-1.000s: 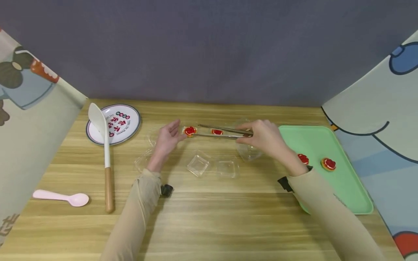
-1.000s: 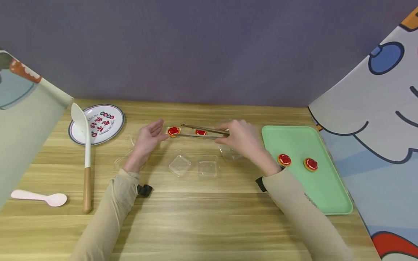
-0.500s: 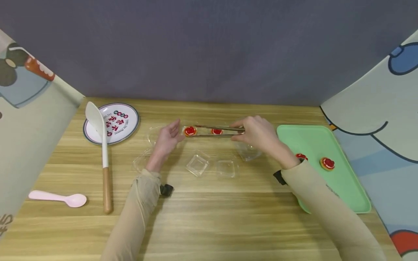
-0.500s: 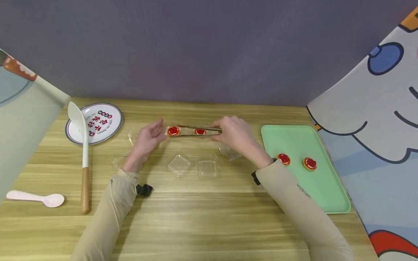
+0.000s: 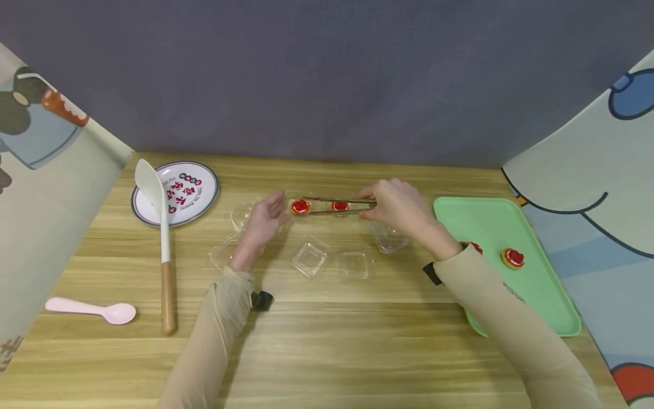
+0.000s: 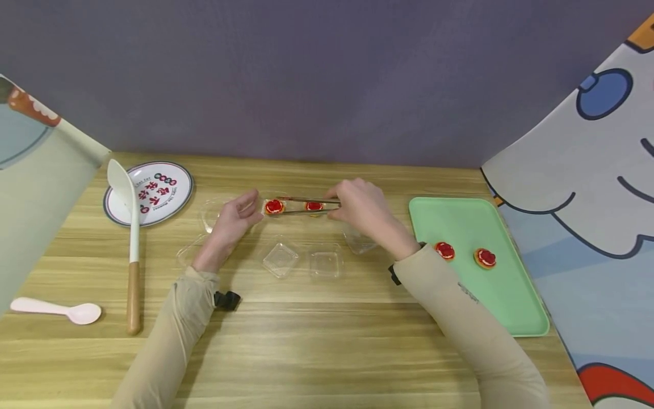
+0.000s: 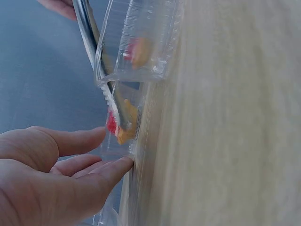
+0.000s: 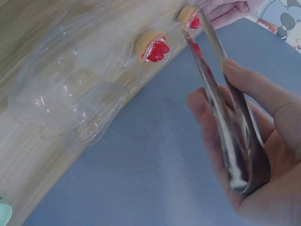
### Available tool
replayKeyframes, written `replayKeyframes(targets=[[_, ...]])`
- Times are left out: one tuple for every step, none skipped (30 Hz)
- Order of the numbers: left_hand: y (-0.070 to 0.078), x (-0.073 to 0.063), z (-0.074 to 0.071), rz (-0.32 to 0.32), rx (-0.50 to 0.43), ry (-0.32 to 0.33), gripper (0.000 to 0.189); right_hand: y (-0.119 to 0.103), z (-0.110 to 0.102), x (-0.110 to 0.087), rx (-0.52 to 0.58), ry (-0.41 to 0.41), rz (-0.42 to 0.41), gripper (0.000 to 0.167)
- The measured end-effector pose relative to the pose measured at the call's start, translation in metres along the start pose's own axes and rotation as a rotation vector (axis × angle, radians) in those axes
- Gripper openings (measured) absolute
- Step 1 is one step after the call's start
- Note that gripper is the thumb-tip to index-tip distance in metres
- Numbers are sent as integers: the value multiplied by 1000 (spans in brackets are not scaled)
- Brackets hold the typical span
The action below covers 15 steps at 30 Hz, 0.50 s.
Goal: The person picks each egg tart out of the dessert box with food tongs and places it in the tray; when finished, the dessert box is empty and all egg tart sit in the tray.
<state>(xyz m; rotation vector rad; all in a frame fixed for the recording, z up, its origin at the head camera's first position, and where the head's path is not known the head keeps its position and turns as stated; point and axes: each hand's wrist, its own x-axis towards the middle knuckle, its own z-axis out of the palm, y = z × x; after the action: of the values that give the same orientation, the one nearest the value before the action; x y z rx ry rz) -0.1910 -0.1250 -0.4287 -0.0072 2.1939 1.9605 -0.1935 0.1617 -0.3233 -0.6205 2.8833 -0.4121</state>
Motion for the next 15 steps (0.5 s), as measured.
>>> replayKeyframes(targets=[[0, 0, 0, 1, -1, -3, 72, -1, 0, 1, -4, -5, 2, 44], [0, 0, 1, 3, -2, -6, 72, -1, -1, 1, -6, -8, 2, 44], [0, 0, 1, 2, -3, -7, 72, -2, -1, 2, -9, -11, 3, 44], [0, -1, 2, 1, -2, -9, 71, -2, -1, 3, -9, -14, 5, 44], [0, -1, 2, 1, -2, -9, 71, -3, -1, 3, -10, -18, 6, 44], [0, -1, 2, -2, -1, -9, 71, -3, -1, 3, -9, -21, 8, 44], [0, -1, 3, -2, -1, -10, 71, -3, -1, 4, -7, -24, 11, 44], [0, -1, 3, -2, -2, -10, 70, -3, -1, 4, -5, -26, 13, 44], [0, -2, 3, -2, -2, -9, 70, -3, -1, 4, -7, -28, 14, 44], [0, -2, 3, -2, -2, -8, 70, -3, -1, 5, -6, -30, 14, 44], [0, -2, 3, 0, -2, -9, 70, -2, -1, 5, -6, -30, 14, 44], [0, -3, 4, 1, -2, -9, 70, -2, -2, 6, -8, -30, 13, 44], [0, -3, 4, 2, 0, -8, 70, -2, -2, 6, -9, -31, 12, 44], [0, -3, 4, 4, 2, -7, 69, -2, -2, 7, -12, -32, 12, 44], [0, -3, 4, 4, 6, -5, 69, -2, -2, 7, -14, -33, 10, 45]])
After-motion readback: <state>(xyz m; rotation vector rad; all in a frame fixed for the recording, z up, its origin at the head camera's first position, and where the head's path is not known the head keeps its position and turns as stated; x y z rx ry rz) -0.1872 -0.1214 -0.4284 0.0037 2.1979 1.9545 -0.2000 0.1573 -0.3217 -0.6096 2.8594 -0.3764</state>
